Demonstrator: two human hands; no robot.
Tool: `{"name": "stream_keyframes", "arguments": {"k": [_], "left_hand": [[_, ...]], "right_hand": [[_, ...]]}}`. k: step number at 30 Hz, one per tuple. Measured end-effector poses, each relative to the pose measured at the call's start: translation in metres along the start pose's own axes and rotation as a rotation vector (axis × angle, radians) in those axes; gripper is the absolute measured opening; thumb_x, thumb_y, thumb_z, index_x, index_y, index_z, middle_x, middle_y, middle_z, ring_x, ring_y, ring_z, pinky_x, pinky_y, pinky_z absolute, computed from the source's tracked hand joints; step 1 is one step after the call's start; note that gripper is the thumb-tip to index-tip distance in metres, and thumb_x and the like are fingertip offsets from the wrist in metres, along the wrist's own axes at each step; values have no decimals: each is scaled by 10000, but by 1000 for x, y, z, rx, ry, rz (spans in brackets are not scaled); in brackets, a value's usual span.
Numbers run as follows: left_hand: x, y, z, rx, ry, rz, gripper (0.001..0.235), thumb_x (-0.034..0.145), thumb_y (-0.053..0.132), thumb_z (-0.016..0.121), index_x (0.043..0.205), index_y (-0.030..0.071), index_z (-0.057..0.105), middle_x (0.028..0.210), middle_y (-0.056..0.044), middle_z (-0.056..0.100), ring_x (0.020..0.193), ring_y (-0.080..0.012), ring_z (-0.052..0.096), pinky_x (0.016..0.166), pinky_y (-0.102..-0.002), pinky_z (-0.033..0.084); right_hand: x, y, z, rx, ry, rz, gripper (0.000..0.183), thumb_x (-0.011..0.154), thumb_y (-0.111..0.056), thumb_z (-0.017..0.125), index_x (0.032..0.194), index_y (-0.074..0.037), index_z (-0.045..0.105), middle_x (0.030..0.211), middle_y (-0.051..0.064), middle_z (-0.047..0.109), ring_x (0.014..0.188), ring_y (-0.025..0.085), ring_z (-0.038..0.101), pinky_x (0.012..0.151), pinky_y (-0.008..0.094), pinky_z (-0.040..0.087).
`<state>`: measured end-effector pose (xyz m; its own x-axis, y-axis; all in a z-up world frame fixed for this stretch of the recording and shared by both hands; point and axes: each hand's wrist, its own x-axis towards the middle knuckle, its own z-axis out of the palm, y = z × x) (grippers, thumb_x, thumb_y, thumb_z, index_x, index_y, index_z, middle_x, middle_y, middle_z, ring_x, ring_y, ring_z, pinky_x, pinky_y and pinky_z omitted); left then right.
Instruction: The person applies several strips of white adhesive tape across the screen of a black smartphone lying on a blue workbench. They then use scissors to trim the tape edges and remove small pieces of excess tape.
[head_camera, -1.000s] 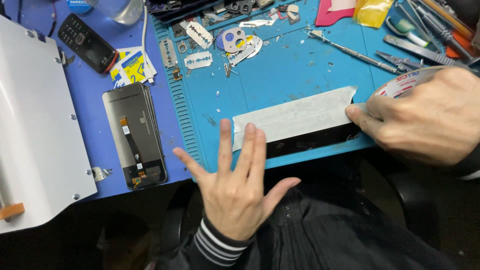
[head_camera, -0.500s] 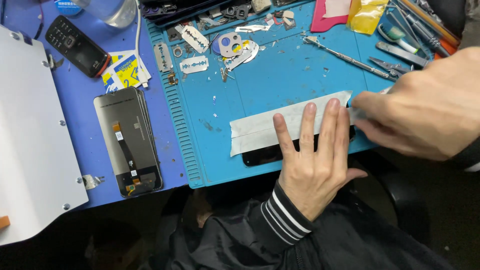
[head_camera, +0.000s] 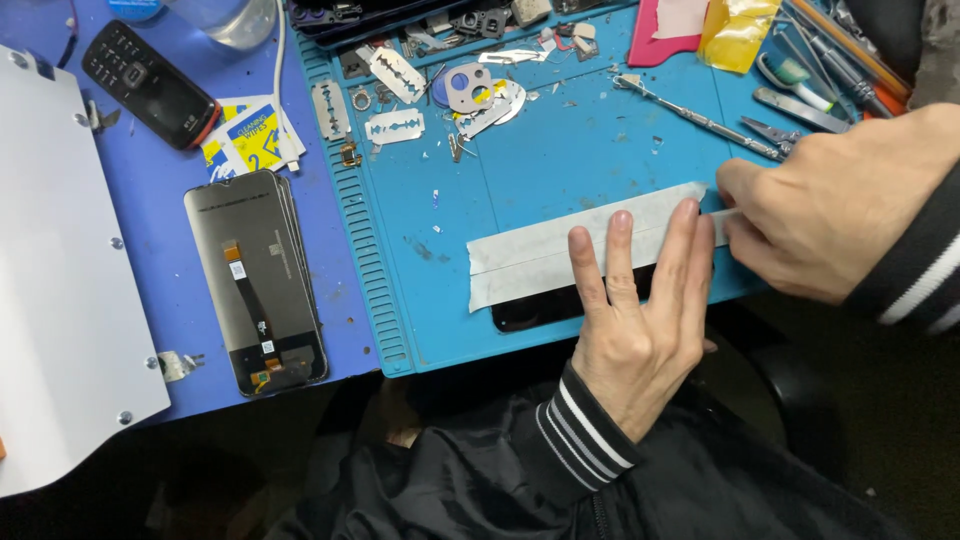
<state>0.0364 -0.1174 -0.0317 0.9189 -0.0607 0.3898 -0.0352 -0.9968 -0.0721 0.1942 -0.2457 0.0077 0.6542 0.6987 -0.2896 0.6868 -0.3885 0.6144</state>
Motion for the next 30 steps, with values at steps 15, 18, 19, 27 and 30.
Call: {"name": "stream_keyframes", "arguments": {"k": [15, 18, 19, 27, 30], "left_hand": [[47, -28, -9, -583, 96, -67, 171, 852, 60, 585, 1013, 72, 643, 964, -73, 578, 937, -335, 506, 846, -537, 333], [48, -27, 2, -643, 63, -46, 156, 872, 67, 571, 1011, 35, 635, 956, -135, 577, 870, -362, 482, 740, -520, 303], [49, -27, 5, -648, 51, -53, 129, 864, 37, 577, 975, 51, 640, 957, -122, 592, 870, -355, 490, 742, -521, 303], [59, -29, 11, -756, 17, -136, 77, 949, 144, 648, 900, 85, 654, 894, -87, 592, 861, -340, 529, 750, -504, 288], [60, -28, 12, -804, 26, -151, 107, 962, 105, 609, 864, 69, 630, 867, -94, 573, 844, -343, 533, 744, -495, 278]], "right_hand": [[-5, -3, 8, 251, -2, 44, 240, 908, -565, 436, 836, -365, 548, 670, -56, 692, 627, 272, 728, 478, 453, 473], [-4, -8, 9, 259, -192, 53, 236, 945, -589, 404, 977, -371, 487, 713, -98, 705, 693, 245, 731, 529, 450, 467], [-5, -8, 7, 266, -205, 57, 213, 951, -562, 400, 962, -364, 479, 703, -114, 701, 699, 241, 729, 532, 452, 470], [-16, -19, 19, 252, -125, 103, 120, 958, -502, 392, 1012, -414, 453, 735, -155, 730, 691, 223, 764, 504, 430, 476], [-18, -23, 34, 219, 9, 66, 132, 968, -430, 405, 1062, -381, 483, 743, -128, 696, 569, 242, 758, 412, 462, 418]]}}
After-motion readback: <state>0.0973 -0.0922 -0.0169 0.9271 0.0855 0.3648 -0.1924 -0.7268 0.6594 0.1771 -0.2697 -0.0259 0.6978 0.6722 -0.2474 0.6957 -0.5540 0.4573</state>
